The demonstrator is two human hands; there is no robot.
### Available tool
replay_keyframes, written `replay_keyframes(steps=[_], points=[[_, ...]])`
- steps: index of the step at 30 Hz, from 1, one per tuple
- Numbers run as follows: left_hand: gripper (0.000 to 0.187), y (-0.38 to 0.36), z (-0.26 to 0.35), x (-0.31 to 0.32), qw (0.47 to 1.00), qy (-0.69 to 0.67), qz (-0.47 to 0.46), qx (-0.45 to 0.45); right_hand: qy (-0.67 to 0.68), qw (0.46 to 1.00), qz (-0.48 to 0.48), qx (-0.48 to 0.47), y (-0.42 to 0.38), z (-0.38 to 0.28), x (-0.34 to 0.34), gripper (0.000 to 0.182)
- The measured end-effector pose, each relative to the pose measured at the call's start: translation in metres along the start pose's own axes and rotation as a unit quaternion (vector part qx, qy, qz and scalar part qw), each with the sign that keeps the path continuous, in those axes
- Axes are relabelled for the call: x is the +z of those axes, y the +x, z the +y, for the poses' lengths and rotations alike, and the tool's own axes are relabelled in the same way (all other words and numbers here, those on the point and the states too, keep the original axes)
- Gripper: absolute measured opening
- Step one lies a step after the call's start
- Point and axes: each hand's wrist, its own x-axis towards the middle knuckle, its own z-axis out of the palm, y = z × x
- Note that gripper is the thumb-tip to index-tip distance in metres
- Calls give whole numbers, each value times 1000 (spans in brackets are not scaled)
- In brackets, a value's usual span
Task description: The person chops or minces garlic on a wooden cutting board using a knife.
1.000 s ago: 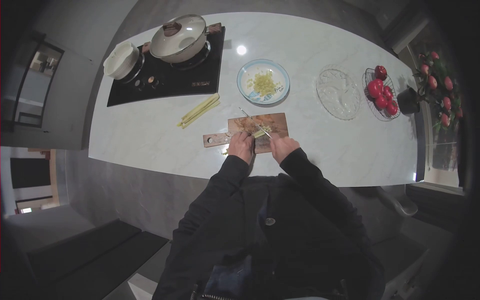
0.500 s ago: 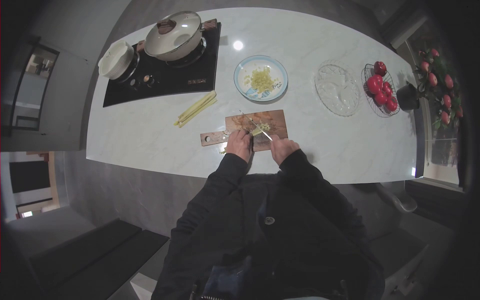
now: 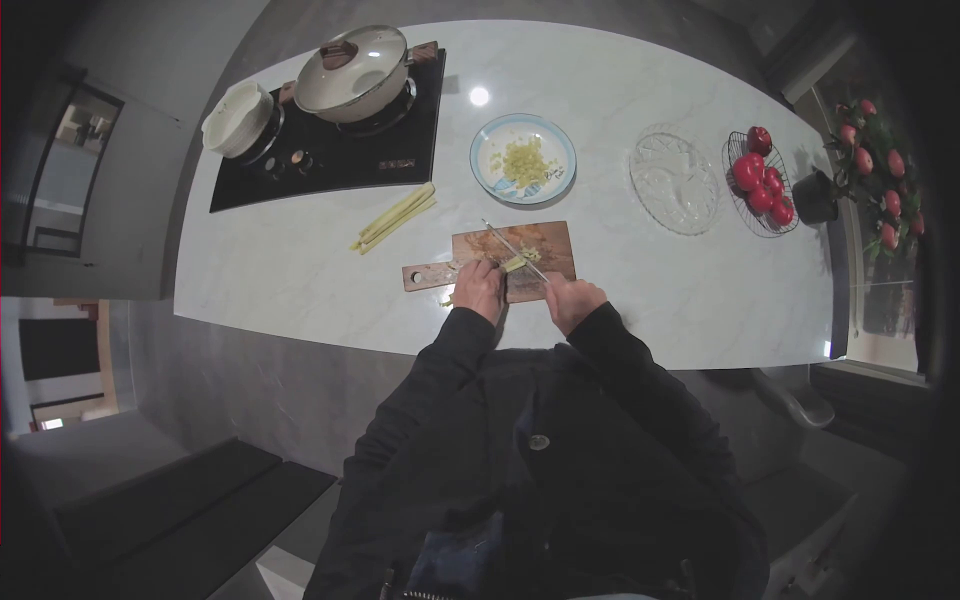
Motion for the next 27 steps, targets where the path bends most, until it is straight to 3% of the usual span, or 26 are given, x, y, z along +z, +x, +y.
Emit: replay_keyframes(steps=[3,9,15,21,24,27], points=[[11,0,-1,0,1000,0,-2,6,-45,998,44,-5,-12,3,5,14],[10,0,-2,0,1000,-1,-5,6,-36,999,31,8,-4,-6,12,8],[8,0,-2,2,1000,3,11,20,-41,994,-96,29,29,-30,-10,21],[11,-1,1,10,1000,-17,10,24,11,1000,-19,2,24,-7,1,24],[9,1,7,8,999,-21,9,25,-26,998,59,-12,4,11,10,19],[11,2,7,7,999,-20,-17,23,-57,998,4,24,-9,12,3,13]])
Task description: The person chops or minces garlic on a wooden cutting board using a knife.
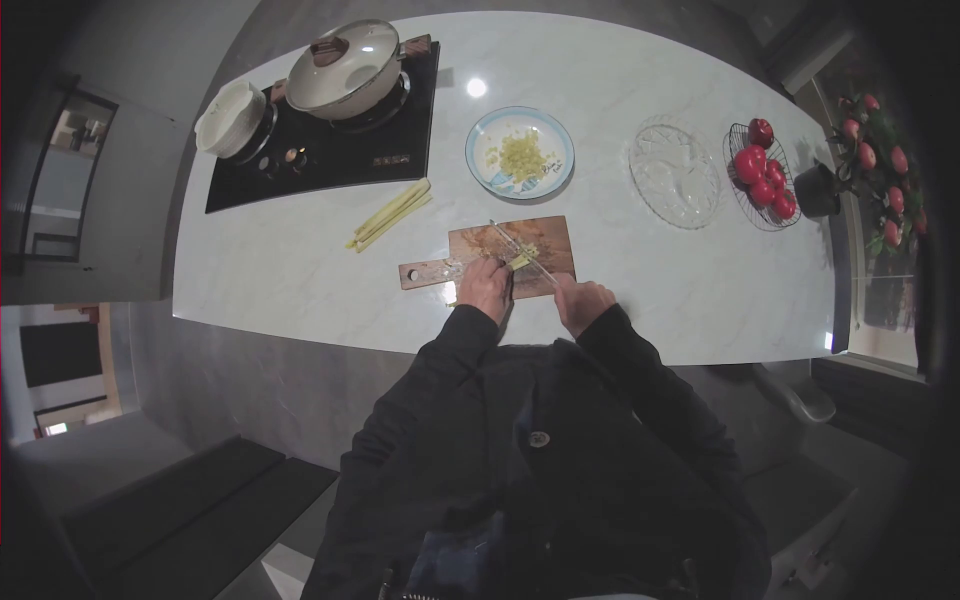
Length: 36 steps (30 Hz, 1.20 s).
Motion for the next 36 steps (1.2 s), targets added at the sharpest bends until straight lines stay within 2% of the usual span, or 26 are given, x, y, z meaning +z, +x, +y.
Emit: replay_keyframes(steps=[3,6,9,12,15,18,21,24,27,30,33,36], points=[[8,-2,-4,7,999,-11,34,17,49,998,-48,-4,-5,-1,-7,15],[10,-3,-5,7,999,0,30,23,53,997,-53,8,-4,-4,-5,18],[8,-2,-6,8,997,-17,69,37,56,997,-60,7,3,-11,-5,15],[8,-2,-6,9,994,-32,92,50,66,997,-25,-3,14,-19,-2,14],[5,-3,-8,11,995,-18,79,54,11,999,-38,-7,30,-26,-1,16],[12,-3,-5,5,997,2,65,44,38,997,-68,-13,36,-28,-14,23],[14,-3,-3,-7,994,-18,97,36,53,997,-49,-31,34,-24,-16,24],[21,-3,5,-27,997,-24,79,-5,59,997,-20,-34,19,-17,-15,24],[22,-7,4,-27,997,-6,63,-37,38,996,53,-53,4,-4,1,19],[14,-11,-2,-15,998,-14,40,-47,-10,993,96,-64,-6,3,6,13],[14,-11,-6,-9,998,2,4,-64,-7,997,58,-42,-10,6,8,12],[12,-11,-10,-6,999,-7,16,-44,56,998,-3,-32,-13,2,-4,11]])
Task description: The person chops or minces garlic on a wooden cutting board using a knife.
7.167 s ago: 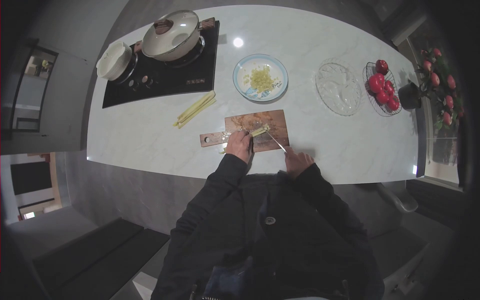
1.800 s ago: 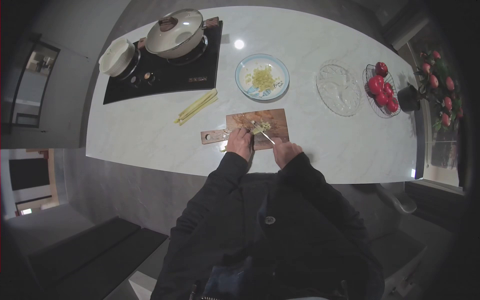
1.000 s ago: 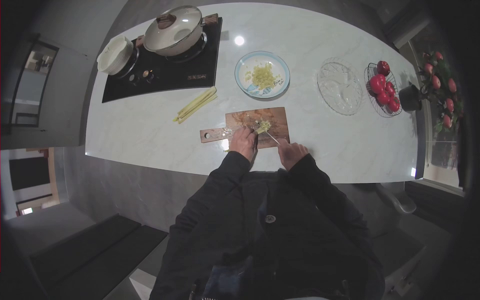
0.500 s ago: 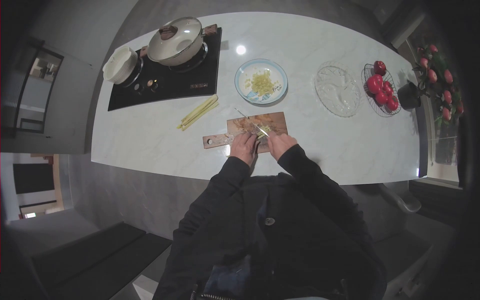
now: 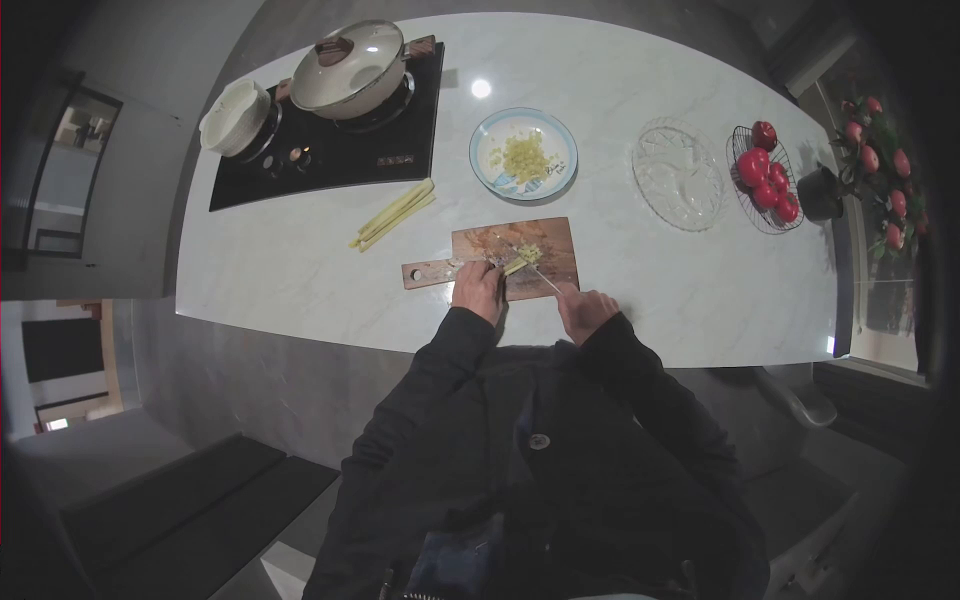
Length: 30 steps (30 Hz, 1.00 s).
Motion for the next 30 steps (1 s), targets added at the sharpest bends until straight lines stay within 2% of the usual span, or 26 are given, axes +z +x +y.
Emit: replay_keyframes(steps=[6,11,18,21,24,27,30], points=[[11,1,0,0,999,-17,25,20,-5,997,-70,23,12,-13,-7,11],[14,1,0,0,999,-9,26,22,-22,995,-77,55,40,-29,-1,17],[12,3,3,-4,999,7,34,20,-8,999,-44,-6,55,-28,-8,24],[10,2,6,-4,1000,21,-4,-7,-9,1000,-9,-24,37,-16,3,20],[10,2,5,-2,1000,23,-3,-4,-38,999,27,-7,16,-10,2,12],[7,2,3,0,1000,13,22,19,-6,996,-78,42,5,-10,-13,19],[9,2,3,-3,1000,15,10,15,0,994,-97,45,1,-12,-16,17]])
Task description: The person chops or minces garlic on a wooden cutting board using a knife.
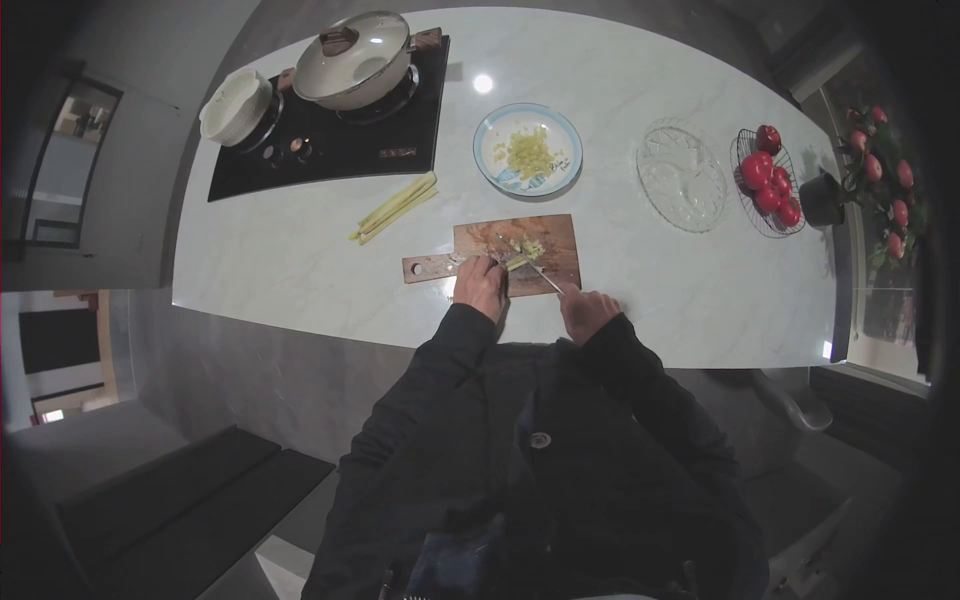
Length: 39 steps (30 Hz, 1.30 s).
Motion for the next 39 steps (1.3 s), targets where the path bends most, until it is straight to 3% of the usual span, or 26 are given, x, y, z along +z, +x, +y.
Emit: replay_keyframes(steps=[3,6,12,15,18,21,23,27,30,33,39], points=[[12,1,0,-3,999,19,-43,-13,1,1000,-4,-4,6,-4,4,14],[14,0,0,-1,999,14,-35,-10,13,993,107,-40,22,-4,23,7],[18,3,3,-1,999,14,-45,-13,15,996,86,-33,51,-14,14,21],[11,4,4,2,1000,16,-18,12,12,992,117,-54,51,-7,20,20],[16,3,7,1,999,21,-46,-9,4,979,185,-82,34,2,22,15],[15,4,6,0,999,12,-51,-10,-48,983,167,-54,21,7,24,12],[13,3,5,1,999,6,-44,-8,-15,996,86,-23,13,4,15,13],[12,2,4,3,1000,-2,-20,4,25,1000,17,1,-2,-5,-6,17],[12,2,6,0,999,1,-32,-4,27,999,13,-9,-4,-4,-4,19],[13,2,4,1,1000,-6,-20,0,20,997,77,-6,-1,4,16,17],[12,2,5,0,1000,-23,-11,1,14,999,36,31,4,-1,9,16]])
